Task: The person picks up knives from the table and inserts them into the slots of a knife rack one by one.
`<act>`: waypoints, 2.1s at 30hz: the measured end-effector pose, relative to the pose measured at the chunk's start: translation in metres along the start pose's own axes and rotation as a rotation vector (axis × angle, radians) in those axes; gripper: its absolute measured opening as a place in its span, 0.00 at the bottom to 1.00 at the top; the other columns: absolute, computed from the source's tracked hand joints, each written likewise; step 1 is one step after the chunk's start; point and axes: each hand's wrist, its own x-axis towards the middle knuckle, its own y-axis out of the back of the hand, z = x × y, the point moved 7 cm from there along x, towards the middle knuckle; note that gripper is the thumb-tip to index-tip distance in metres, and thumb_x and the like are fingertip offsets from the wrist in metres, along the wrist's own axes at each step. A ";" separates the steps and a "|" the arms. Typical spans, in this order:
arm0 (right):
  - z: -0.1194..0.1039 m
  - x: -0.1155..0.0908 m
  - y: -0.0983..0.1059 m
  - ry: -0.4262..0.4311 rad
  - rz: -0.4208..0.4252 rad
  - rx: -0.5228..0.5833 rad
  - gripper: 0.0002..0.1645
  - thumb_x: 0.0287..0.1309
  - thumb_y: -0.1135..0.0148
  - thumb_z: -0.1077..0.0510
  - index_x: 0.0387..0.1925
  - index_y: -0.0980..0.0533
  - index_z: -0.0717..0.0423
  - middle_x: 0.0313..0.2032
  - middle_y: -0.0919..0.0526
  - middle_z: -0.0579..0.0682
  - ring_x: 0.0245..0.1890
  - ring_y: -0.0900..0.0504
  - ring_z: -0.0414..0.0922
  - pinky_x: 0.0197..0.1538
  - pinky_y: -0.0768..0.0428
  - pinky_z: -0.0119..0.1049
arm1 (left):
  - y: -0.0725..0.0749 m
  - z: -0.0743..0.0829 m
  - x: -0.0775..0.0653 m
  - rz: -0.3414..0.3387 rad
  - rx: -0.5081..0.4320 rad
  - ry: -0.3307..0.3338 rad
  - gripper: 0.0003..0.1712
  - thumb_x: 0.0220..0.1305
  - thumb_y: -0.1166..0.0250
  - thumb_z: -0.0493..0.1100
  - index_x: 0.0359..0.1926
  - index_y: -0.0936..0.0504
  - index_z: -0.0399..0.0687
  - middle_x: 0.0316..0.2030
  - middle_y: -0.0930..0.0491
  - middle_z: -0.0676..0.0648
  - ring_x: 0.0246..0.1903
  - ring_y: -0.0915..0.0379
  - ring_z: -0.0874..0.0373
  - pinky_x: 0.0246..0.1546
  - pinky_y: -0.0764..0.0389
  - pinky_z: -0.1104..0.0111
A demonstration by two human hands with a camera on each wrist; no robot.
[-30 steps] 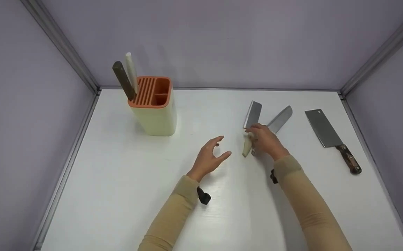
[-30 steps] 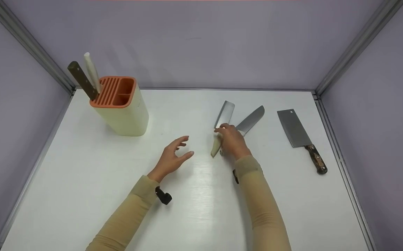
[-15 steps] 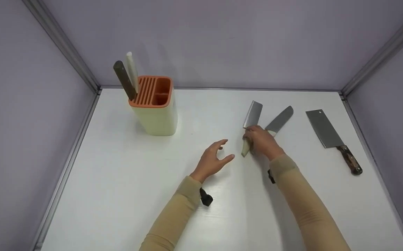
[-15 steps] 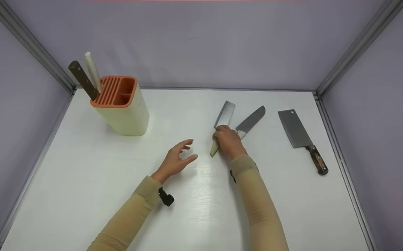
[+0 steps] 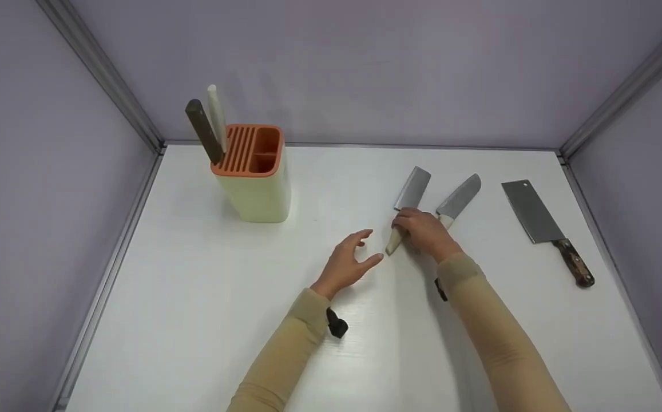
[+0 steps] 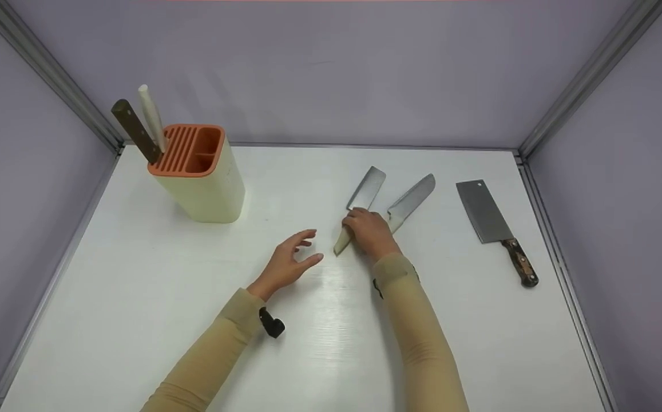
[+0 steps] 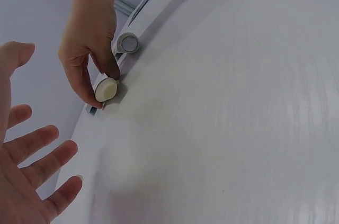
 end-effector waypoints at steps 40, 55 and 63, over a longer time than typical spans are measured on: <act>-0.069 -0.003 0.080 0.162 0.330 0.133 0.25 0.64 0.38 0.62 0.62 0.28 0.50 0.56 0.23 0.53 0.57 0.25 0.50 0.56 0.23 0.47 | 0.062 0.068 0.031 0.233 -0.257 -0.222 0.28 0.65 0.32 0.45 0.64 0.27 0.42 0.55 0.23 0.49 0.50 0.24 0.58 0.50 0.23 0.55; -0.090 -0.013 0.096 0.193 0.414 0.363 0.26 0.65 0.39 0.59 0.64 0.29 0.52 0.54 0.23 0.53 0.54 0.25 0.49 0.52 0.24 0.47 | 0.085 0.111 0.024 0.355 -0.272 -0.317 0.19 0.65 0.33 0.36 0.56 0.22 0.36 0.48 0.20 0.42 0.47 0.24 0.52 0.47 0.24 0.49; -0.098 -0.013 0.095 0.210 0.404 0.490 0.28 0.66 0.40 0.59 0.67 0.31 0.53 0.53 0.21 0.52 0.51 0.24 0.47 0.47 0.22 0.47 | 0.100 0.147 0.009 0.377 -0.245 -0.368 0.17 0.64 0.34 0.31 0.53 0.22 0.28 0.44 0.19 0.38 0.45 0.24 0.49 0.45 0.25 0.47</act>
